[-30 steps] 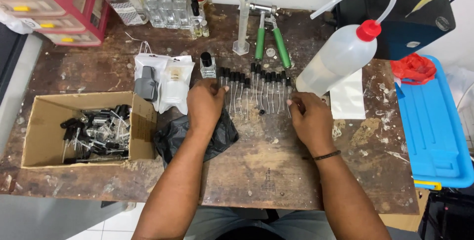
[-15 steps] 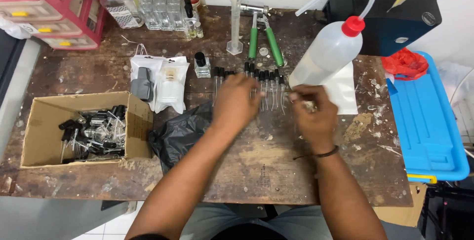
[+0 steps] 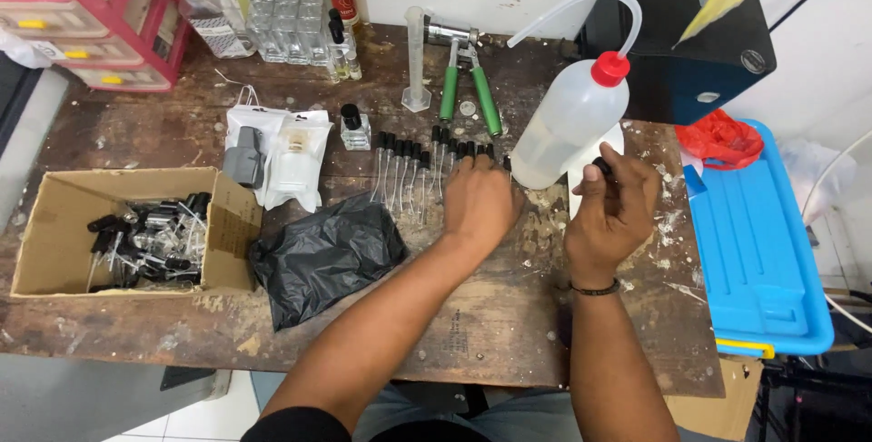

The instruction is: Assembling spray bottle components by inserting plastic tubes into spray nozzles on a workbench.

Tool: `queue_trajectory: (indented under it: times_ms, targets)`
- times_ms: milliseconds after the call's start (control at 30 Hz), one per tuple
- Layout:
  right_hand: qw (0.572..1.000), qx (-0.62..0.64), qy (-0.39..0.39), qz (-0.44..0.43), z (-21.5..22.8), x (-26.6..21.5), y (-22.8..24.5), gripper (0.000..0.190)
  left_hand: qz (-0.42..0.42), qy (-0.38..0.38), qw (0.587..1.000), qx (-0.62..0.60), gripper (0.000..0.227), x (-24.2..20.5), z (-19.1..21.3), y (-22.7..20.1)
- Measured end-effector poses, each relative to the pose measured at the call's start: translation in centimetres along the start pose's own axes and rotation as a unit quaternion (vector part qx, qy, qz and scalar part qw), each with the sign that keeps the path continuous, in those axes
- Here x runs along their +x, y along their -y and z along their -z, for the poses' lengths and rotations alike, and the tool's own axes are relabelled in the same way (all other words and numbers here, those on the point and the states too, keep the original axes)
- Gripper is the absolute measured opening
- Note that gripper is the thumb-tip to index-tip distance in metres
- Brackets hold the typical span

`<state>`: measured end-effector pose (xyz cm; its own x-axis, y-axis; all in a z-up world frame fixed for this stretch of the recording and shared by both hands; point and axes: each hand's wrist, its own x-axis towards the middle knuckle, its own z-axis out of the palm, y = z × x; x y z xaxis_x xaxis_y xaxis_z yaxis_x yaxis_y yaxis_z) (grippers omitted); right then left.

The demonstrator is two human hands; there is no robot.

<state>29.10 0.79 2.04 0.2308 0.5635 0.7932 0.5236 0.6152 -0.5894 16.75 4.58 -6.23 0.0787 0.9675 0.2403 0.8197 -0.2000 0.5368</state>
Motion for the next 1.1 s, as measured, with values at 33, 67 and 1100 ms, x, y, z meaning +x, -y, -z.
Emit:
queue_trajectory:
  times_ms: [33,67,1100]
  targets:
    - [1.0,0.002,0.0,0.001,0.0,0.2,-0.1,0.019,0.001,-0.002,1.0,0.001,0.025,-0.7,2.2,-0.3]
    - [1.0,0.018,0.004,-0.011,0.2,0.3,-0.1,0.018,0.016,-0.002,0.998,-0.055,0.026,-1.5,4.3,-0.7]
    - [0.935,0.1,0.285,-0.187,-3.9,-3.2,0.7,0.019,-0.052,-0.037,0.91,-0.409,0.018,-3.4,14.6,7.7]
